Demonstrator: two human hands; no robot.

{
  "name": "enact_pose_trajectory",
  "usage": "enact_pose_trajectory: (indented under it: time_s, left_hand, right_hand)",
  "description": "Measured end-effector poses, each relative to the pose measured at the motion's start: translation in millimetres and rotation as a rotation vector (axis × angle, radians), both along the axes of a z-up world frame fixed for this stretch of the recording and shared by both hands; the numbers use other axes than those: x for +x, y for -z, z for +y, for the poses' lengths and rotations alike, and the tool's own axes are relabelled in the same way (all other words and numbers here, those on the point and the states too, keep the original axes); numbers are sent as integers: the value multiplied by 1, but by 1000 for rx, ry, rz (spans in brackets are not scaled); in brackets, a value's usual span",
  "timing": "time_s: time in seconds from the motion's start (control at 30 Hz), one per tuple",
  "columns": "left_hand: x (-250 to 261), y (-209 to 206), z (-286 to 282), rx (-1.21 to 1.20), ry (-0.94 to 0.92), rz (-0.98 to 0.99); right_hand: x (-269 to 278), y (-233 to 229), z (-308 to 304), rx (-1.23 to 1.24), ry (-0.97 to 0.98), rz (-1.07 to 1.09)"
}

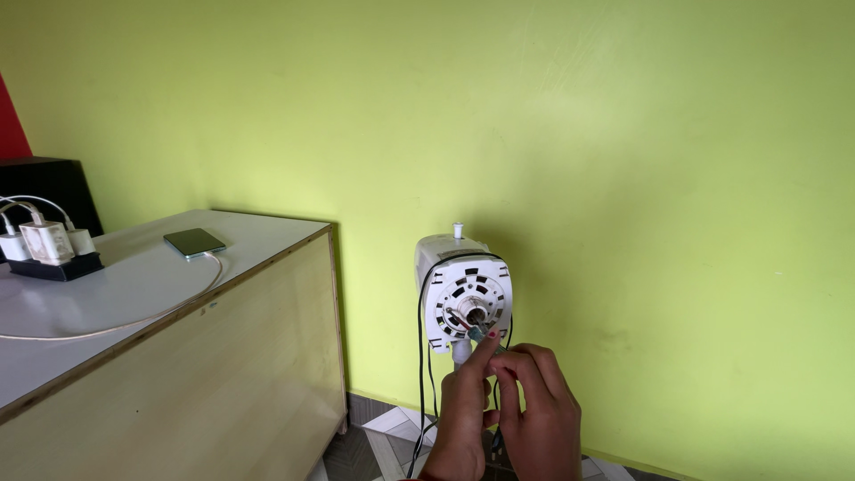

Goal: The person uses a screwdriver to remove the front grill and a plastic ring from a standing fan, then proceeds to unscrew and remove the rear motor housing. The person handles the fan components and tools throughout the process.

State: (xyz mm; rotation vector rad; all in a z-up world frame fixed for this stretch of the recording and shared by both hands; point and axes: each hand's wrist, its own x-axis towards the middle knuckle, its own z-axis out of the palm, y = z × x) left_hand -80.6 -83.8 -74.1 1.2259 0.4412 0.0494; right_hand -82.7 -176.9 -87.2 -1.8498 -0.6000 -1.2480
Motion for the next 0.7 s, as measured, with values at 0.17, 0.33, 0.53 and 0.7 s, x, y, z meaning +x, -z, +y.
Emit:
enact_pose_trajectory:
  time_s: [0.17, 0.33, 0.53, 0.7]
  left_hand:
    - [8, 7, 3, -150, 6, -80]
    - [6, 12, 0, -156, 31, -71]
    - [8, 11, 1, -280, 42, -178]
    - [13, 14, 4, -367, 54, -171]
  right_hand:
    - [-2, 5, 2, 55, -106, -68]
    - [-2, 4, 2, 53, -67, 33]
    - [-1, 5, 3, 0, -30, -84]
    - [5, 9, 3, -43, -22, -80]
